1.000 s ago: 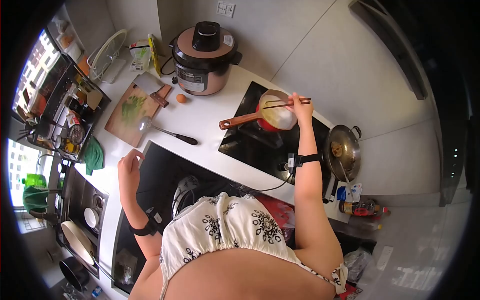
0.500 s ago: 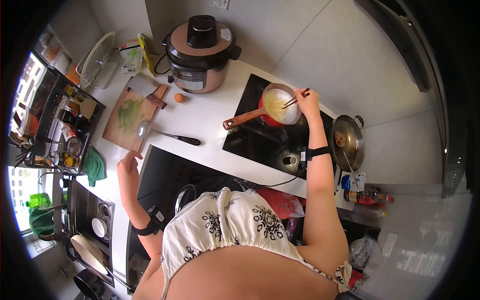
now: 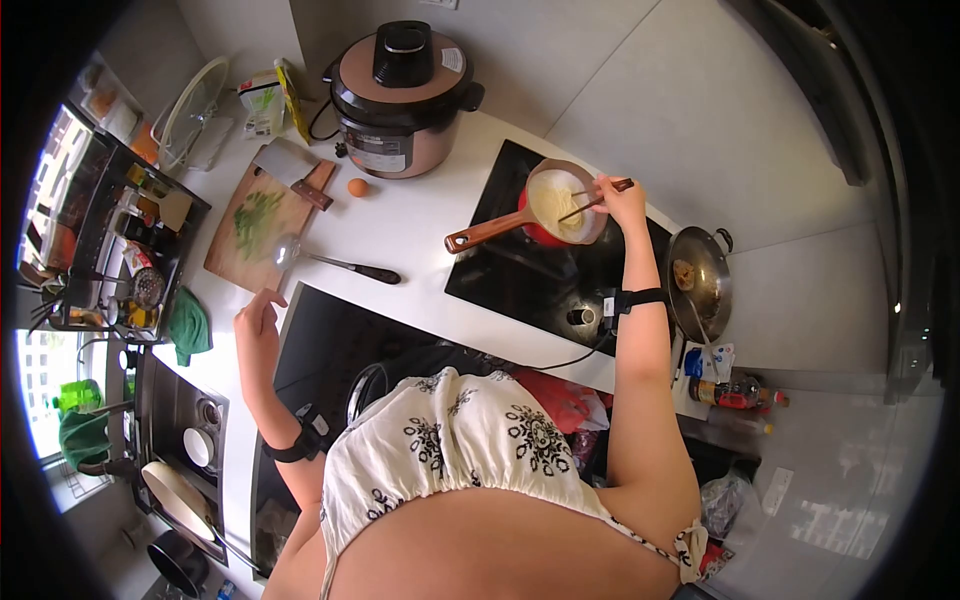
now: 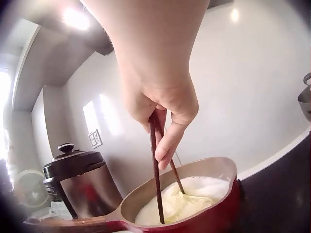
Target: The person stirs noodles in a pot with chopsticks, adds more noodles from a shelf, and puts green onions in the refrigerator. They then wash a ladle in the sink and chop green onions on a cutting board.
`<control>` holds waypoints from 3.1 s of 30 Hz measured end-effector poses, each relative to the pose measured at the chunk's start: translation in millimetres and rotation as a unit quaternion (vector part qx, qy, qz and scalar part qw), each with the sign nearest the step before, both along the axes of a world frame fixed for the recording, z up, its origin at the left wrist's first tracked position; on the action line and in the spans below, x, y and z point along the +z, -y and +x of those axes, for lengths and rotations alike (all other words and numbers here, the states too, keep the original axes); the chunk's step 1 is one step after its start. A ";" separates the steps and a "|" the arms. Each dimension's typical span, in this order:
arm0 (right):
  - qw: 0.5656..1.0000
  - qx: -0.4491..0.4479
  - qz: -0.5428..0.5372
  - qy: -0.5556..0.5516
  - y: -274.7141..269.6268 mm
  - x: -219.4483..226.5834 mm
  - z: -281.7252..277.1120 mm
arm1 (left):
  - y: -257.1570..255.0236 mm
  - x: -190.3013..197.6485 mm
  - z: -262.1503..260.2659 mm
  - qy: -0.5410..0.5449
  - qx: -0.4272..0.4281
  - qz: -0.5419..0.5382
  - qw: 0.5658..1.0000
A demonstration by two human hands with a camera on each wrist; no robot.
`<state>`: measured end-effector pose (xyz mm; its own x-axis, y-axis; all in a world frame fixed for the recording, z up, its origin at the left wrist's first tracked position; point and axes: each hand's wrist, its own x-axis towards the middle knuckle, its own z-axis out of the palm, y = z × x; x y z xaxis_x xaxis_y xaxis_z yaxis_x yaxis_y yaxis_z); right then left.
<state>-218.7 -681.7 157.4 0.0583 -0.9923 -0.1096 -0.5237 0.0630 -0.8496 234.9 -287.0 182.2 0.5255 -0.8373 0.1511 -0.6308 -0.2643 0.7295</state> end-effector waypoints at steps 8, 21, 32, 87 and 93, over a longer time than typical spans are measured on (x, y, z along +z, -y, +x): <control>0.993 0.026 -0.055 0.101 0.8 -15.4 32.0 | -13.0 7.6 -4.8 0.025 0.020 0.035 0.999; 0.978 -0.045 -0.201 0.027 -58.2 37.0 -20.1 | -8.9 -0.8 1.9 0.027 -0.014 0.046 0.998; 0.949 -0.136 -0.273 0.082 -127.0 24.2 -60.6 | 22.6 -9.9 -3.3 -0.002 -0.079 0.008 0.997; 0.862 -0.187 0.196 -0.428 -175.0 -106.6 -69.5 | -15.3 4.1 -3.4 -0.017 -0.007 0.029 0.999; 0.857 -0.165 0.230 -0.431 -164.2 -119.5 -79.7 | -18.2 3.7 -8.7 -0.020 0.002 0.024 1.000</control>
